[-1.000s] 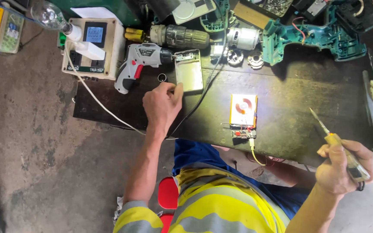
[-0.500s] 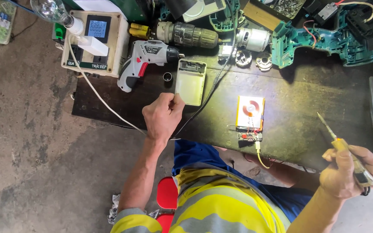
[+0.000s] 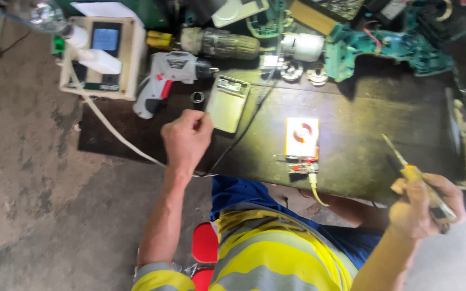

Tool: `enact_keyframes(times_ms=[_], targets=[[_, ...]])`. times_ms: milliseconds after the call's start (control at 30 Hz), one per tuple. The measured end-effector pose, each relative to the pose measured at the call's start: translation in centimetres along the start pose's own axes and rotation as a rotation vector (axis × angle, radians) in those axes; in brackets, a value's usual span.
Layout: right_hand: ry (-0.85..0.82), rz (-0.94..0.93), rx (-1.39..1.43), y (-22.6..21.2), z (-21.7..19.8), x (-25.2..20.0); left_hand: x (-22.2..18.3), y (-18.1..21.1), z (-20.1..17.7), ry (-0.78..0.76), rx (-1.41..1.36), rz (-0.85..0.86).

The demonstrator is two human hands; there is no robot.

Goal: Soldering wires and components onto a small circuit board and battery assembly on a repair bench.

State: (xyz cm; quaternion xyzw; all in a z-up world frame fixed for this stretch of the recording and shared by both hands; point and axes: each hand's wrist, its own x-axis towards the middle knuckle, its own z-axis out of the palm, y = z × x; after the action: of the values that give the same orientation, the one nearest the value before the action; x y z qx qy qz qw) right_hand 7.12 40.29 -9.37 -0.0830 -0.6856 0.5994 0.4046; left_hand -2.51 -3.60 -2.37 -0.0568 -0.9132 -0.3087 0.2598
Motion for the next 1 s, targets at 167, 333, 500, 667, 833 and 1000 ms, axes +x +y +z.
enact_keyframes(times_ms=[167,333,500,667,833,1000], targets=[[0.089,0.166,-0.359,-4.0,1.4,1.0,0.8,-1.4,-0.1,-0.068,0.270,-0.019],[-0.063,0.162,-0.183,-4.8,-0.3,2.1,-1.1,-5.2,0.9,-0.052,0.368,0.059],[-0.147,0.170,-0.121,-5.4,-0.6,2.1,-0.8,-4.7,0.2,-0.011,0.480,0.040],[-0.029,0.085,-0.074,-3.3,-0.3,1.6,1.1,1.3,-0.6,0.158,0.279,0.017],[-0.068,0.078,-0.119,-4.9,0.8,1.2,2.8,8.2,0.8,0.059,0.069,0.090],[-0.131,-0.032,-0.115,-3.1,-0.1,1.1,6.4,9.9,5.8,-0.097,-0.108,0.204]])
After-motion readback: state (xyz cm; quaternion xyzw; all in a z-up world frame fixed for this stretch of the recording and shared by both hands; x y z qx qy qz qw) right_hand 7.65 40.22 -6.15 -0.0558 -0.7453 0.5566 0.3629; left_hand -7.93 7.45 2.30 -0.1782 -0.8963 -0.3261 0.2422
